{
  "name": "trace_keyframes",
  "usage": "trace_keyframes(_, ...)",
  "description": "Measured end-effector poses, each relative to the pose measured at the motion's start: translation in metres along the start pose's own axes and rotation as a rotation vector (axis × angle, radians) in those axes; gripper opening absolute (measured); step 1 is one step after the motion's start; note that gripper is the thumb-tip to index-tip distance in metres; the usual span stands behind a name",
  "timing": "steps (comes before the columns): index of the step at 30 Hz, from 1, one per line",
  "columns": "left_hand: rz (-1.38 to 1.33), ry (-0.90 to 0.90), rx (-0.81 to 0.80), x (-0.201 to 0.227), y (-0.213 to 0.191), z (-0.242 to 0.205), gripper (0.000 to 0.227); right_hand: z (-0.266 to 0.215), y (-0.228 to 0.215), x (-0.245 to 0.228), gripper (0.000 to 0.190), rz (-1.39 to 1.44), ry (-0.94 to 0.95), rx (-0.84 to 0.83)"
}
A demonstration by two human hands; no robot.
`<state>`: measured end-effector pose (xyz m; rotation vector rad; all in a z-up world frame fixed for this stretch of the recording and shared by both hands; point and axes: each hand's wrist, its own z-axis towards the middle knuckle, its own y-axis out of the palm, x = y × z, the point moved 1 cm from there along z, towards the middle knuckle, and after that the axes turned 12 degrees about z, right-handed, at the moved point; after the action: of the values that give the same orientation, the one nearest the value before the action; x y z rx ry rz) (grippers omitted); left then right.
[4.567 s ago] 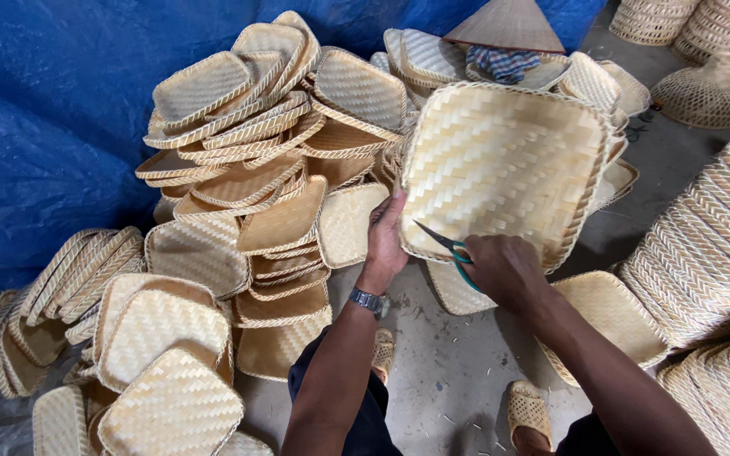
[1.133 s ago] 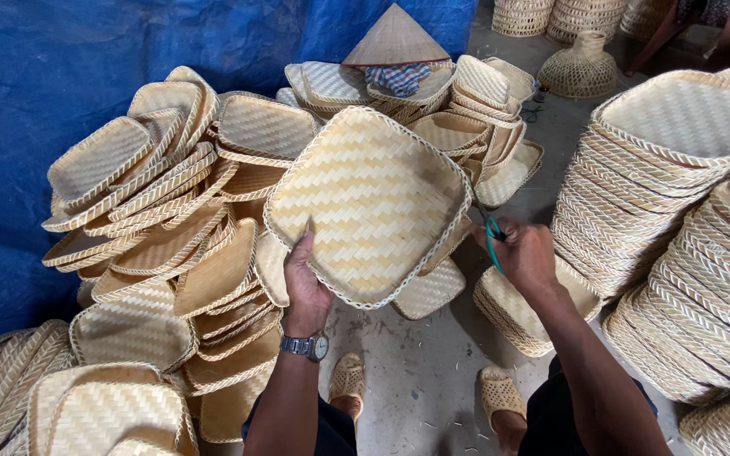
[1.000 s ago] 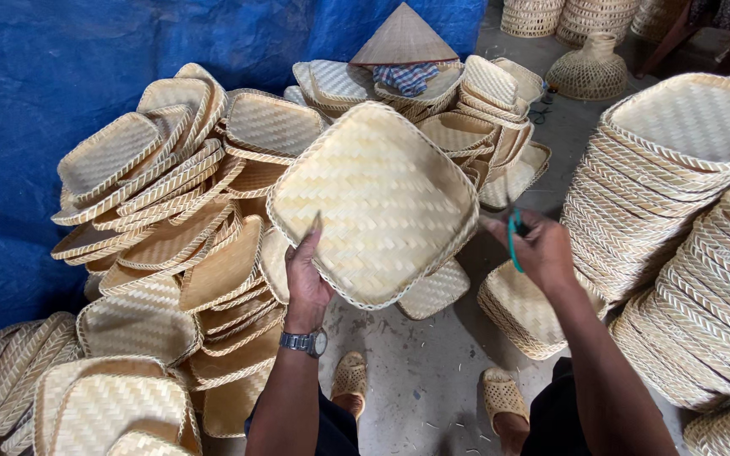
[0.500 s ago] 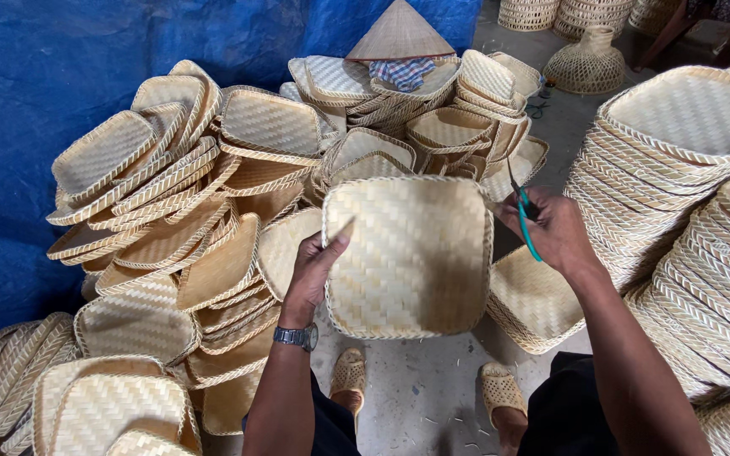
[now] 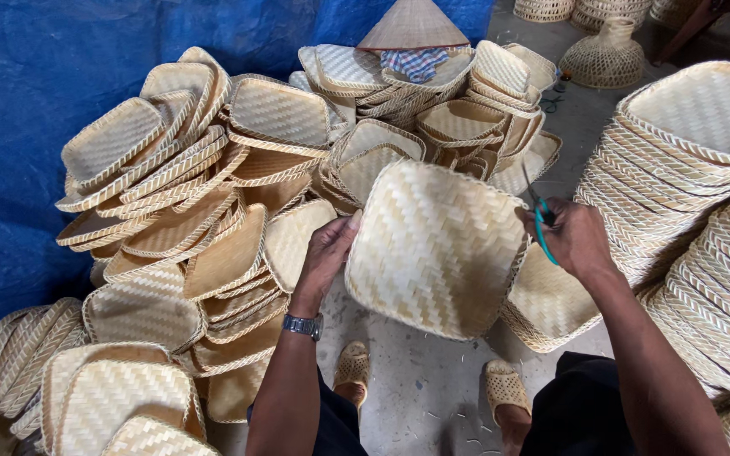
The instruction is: The person trims the edges of woven bamboo trays using scissors, handling several trays from a large pile and moving them aside after finishing.
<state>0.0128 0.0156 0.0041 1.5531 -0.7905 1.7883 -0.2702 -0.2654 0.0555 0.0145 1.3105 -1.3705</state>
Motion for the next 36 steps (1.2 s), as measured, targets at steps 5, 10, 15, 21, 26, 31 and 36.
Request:
trace_keyframes(5,0.057,0.069,-0.019,-0.020,0.010,0.013,0.042,-0.002,-0.006,0.033,0.027,0.010,0.098,0.040)
trace_keyframes(10,0.010,0.099,0.074,-0.032,0.018,0.020,0.046,-0.011,-0.001,0.043,0.023,0.116,0.097,0.105)
trace_keyframes(15,0.288,0.396,0.233,-0.007,0.023,0.011,0.053,-0.026,0.006,0.037,0.031,-0.095,0.022,0.194)
trace_keyframes(21,0.843,0.689,0.334,0.037,0.034,-0.005,0.047,-0.039,0.020,0.020,0.035,-0.173,-0.158,0.110)
trace_keyframes(26,0.776,0.567,0.226,0.047,0.036,-0.008,0.030,-0.041,0.028,0.011,0.036,-0.144,-0.187,0.031)
trace_keyframes(31,0.653,0.586,0.217,0.044,0.033,-0.011,0.031,-0.042,0.032,0.012,0.039,-0.160,-0.178,0.009)
trace_keyframes(36,0.576,0.584,0.191,0.044,0.034,-0.011,0.030,-0.043,0.031,0.016,0.034,-0.101,-0.239,0.039)
